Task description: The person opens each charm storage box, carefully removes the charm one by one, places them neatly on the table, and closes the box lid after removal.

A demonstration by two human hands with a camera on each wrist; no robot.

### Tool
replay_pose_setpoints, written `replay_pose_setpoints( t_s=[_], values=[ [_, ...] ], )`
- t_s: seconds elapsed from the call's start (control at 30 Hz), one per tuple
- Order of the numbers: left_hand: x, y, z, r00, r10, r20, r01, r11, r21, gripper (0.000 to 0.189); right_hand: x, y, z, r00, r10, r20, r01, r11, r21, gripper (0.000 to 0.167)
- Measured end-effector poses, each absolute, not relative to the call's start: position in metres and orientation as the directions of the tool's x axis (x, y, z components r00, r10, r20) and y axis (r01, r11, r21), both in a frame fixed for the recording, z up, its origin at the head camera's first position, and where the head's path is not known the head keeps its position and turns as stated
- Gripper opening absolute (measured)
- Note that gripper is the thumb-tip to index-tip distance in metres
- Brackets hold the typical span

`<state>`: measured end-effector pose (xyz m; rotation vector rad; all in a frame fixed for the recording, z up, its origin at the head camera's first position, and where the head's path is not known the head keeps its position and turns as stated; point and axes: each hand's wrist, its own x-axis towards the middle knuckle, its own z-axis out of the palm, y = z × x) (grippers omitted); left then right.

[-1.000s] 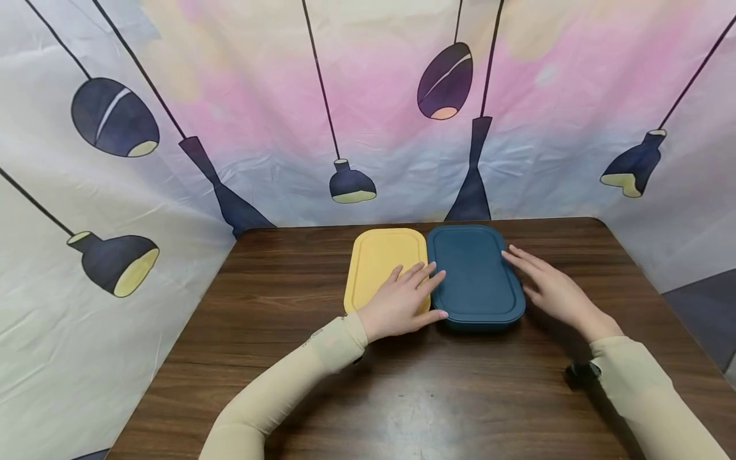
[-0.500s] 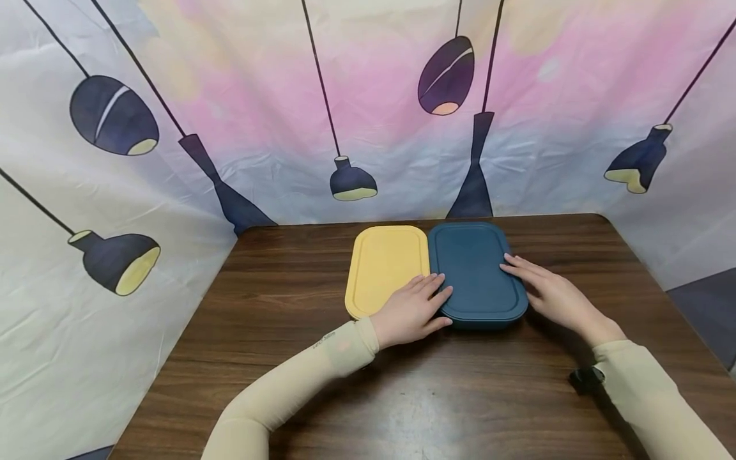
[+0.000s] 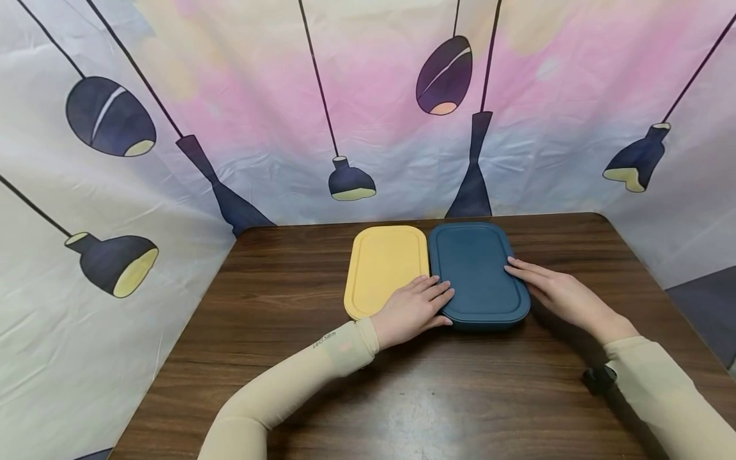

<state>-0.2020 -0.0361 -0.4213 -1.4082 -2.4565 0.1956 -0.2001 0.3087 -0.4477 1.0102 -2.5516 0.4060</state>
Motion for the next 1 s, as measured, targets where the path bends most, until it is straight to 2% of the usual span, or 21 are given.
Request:
replay_pose_setpoints(
  t_s=[0.17, 0.57, 1.0],
  values=[
    [-0.2031, -0.0366, -0.4234, -0.443, 0.869, 0.220, 0.821, 0.492, -0.289, 0.054, -0.2017, 0.3116, -0.4460, -0.650, -0.617, 0.443, -0.716, 0.693, -0.085, 0.067],
    [-0.2052, -0.0385, -0.4253, -0.387, 0.881, 0.274, 0.832, 0.461, -0.309, 0.050, -0.2051, 0.3137, -0.4434, -0.638, -0.635, 0.435, -0.721, 0.691, -0.050, 0.064],
    [-0.2053, -0.0372, -0.4261, -0.358, 0.886, 0.295, 0.833, 0.446, -0.327, 0.049, -0.2035, 0.3146, -0.4401, -0.628, -0.635, 0.450, -0.725, 0.688, -0.041, 0.063]
  ],
)
